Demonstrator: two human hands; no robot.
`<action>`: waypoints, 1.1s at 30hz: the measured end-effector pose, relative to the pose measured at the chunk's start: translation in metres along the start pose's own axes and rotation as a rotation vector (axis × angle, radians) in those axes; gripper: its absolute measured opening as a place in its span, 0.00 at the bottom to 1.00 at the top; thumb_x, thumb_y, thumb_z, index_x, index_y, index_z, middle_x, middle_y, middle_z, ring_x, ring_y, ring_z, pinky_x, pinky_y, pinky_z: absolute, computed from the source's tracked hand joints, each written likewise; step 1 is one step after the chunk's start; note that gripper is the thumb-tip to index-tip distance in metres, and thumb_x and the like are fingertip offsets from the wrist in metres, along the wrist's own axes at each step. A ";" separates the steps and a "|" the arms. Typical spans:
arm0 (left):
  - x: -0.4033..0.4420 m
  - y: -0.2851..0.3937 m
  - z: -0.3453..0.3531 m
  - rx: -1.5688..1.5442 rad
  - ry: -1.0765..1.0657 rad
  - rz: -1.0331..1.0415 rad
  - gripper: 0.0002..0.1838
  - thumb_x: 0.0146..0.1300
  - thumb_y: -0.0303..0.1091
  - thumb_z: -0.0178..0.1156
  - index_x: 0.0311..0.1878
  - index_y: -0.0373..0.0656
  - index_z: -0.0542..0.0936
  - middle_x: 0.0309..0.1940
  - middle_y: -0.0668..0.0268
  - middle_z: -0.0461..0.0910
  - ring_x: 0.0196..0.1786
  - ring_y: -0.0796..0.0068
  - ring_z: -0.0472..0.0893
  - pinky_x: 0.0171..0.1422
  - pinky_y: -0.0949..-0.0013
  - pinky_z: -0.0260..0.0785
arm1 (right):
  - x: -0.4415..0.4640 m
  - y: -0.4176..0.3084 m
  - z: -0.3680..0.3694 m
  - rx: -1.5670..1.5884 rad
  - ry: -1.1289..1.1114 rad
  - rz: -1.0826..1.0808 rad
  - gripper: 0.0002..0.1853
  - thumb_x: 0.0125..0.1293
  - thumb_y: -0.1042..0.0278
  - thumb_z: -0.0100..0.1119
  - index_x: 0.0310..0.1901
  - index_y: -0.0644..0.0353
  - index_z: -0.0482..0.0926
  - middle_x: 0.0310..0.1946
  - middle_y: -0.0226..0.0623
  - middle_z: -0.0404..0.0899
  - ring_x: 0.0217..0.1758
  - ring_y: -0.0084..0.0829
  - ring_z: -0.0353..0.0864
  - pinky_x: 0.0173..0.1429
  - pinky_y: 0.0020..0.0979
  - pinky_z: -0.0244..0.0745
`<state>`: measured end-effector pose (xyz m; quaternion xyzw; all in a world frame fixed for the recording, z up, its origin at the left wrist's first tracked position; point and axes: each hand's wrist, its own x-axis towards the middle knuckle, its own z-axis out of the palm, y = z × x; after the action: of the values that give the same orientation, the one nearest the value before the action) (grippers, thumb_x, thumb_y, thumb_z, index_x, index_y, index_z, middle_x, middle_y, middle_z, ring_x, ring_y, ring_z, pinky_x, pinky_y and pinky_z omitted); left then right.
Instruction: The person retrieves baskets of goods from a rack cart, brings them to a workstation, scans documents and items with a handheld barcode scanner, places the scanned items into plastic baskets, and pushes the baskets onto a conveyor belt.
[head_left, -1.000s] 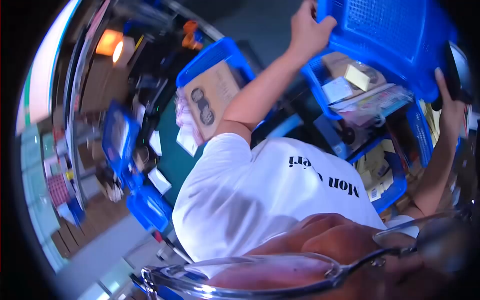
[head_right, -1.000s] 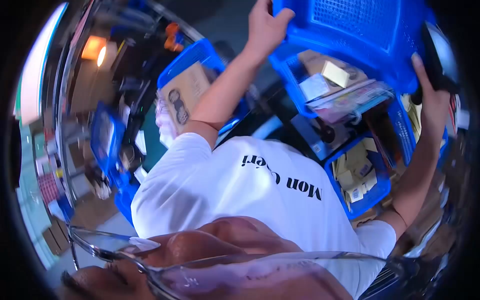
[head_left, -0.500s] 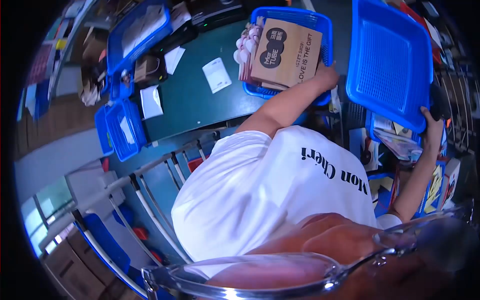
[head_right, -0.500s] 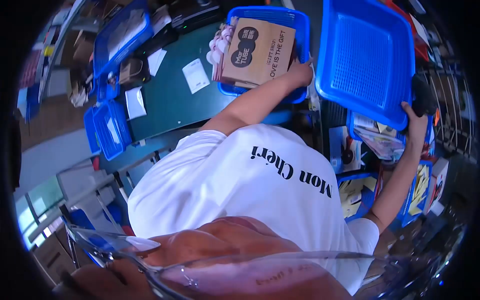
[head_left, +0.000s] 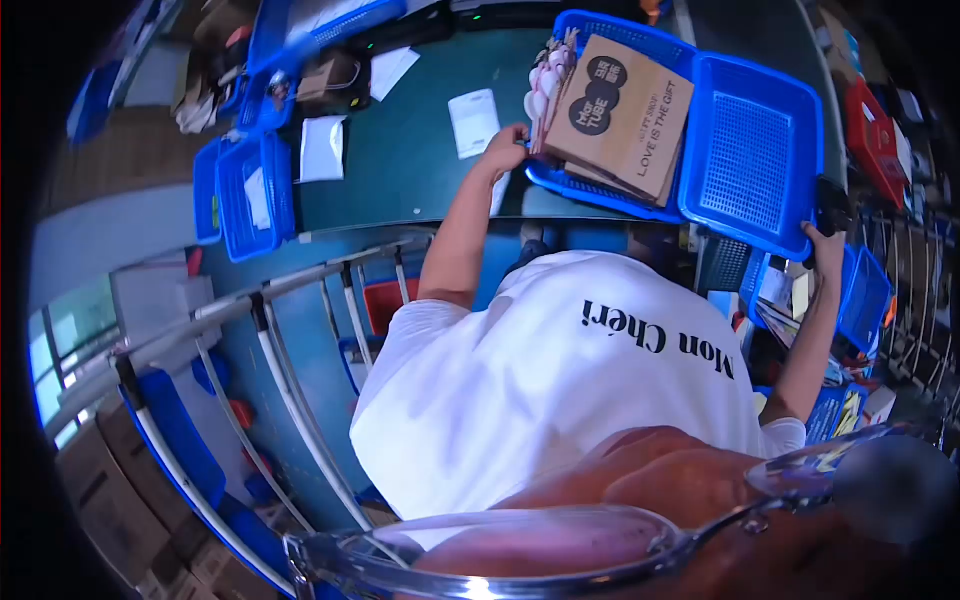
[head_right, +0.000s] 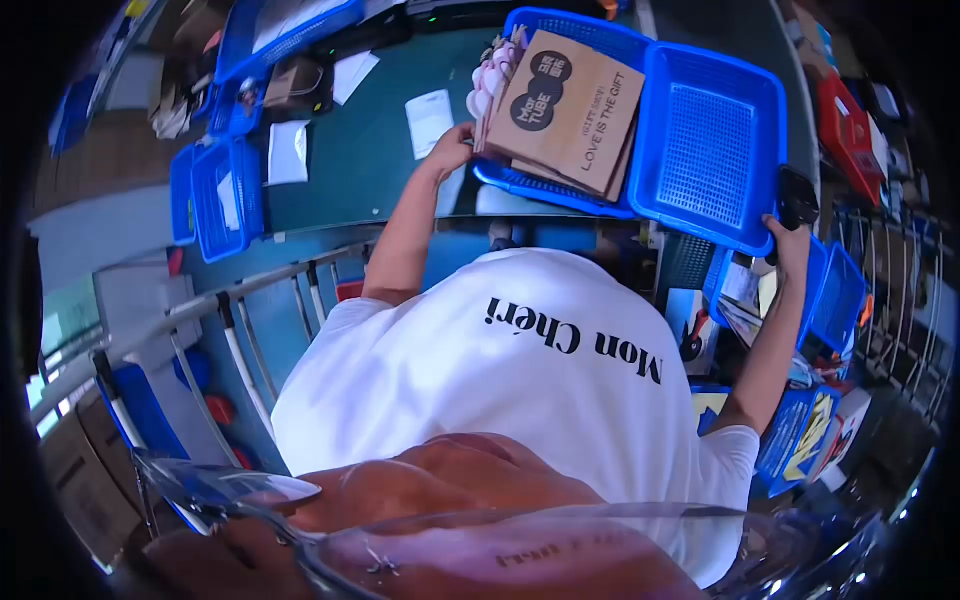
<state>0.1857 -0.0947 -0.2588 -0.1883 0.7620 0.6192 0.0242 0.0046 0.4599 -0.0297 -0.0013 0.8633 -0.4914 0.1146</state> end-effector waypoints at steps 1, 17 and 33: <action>-0.009 -0.009 -0.008 -0.010 0.020 -0.016 0.13 0.46 0.20 0.57 0.39 0.37 0.76 0.35 0.62 0.80 0.40 0.69 0.76 0.43 0.68 0.68 | 0.007 -0.008 0.005 -0.035 -0.028 -0.006 0.32 0.52 0.80 0.64 0.63 0.63 0.70 0.53 0.40 0.78 0.52 0.34 0.79 0.57 0.34 0.74; 0.064 -0.120 -0.063 0.720 0.898 -0.402 0.10 0.66 0.37 0.49 0.43 0.45 0.77 0.39 0.57 0.80 0.46 0.53 0.82 0.44 0.46 0.73 | 0.011 0.003 0.081 0.047 -0.103 0.083 0.30 0.51 0.81 0.62 0.60 0.65 0.72 0.48 0.40 0.78 0.46 0.33 0.80 0.53 0.34 0.76; -0.102 -0.042 -0.129 -0.807 0.390 -0.090 0.19 0.63 0.24 0.57 0.58 0.32 0.73 0.53 0.59 0.79 0.54 0.67 0.79 0.59 0.64 0.70 | 0.030 0.037 0.136 0.207 -0.289 0.119 0.32 0.50 0.79 0.66 0.61 0.65 0.70 0.50 0.41 0.78 0.49 0.35 0.79 0.56 0.35 0.75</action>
<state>0.3187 -0.1986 -0.2405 -0.3287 0.4409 0.8180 -0.1686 0.0065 0.3604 -0.1331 -0.0093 0.7814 -0.5645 0.2658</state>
